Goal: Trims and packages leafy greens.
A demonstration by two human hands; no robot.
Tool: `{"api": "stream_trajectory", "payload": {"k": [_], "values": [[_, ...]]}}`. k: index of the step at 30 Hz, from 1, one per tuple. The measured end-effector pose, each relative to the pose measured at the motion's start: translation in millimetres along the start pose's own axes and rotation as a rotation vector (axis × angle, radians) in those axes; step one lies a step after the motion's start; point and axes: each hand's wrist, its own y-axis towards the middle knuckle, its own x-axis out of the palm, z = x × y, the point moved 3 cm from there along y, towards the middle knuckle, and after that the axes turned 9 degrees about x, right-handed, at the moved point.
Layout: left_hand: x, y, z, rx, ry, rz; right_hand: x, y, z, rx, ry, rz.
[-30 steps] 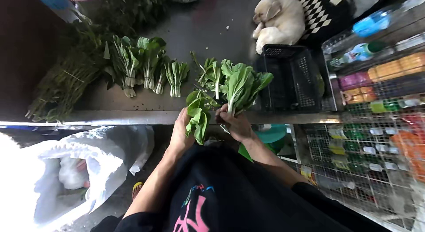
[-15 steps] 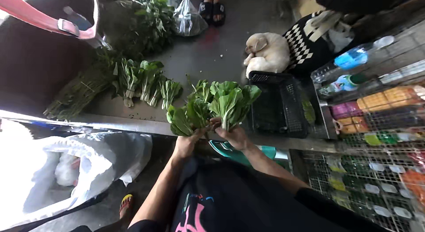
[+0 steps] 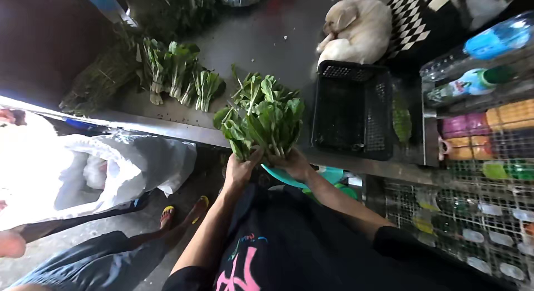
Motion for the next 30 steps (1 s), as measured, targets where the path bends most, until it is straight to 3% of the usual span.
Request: {"api": "stream_trajectory", "payload": {"k": [10,18,21,24,26,30], "values": [[22,8,3,0.017,-0.296,-0.096,-29,-14,10,-0.14,0.411,0.048],[43,6,-7,0.03,-0.343,-0.155,-34,-33,-6,-0.234,0.517,0.009],[51,3,-1,0.094,-0.249,-0.186,-26,-32,-11,-0.222,0.341,0.063],[59,-4,-2,0.137,-0.138,-0.192,-13,-30,-16,-0.008,-0.132,0.208],[60,-8,-7,0.136,-0.11,-0.204,-6,-27,-15,0.091,-0.315,0.198],[50,-12,-21,0.184,-0.117,-0.283,-2,-16,0,0.059,-0.378,0.078]]}}
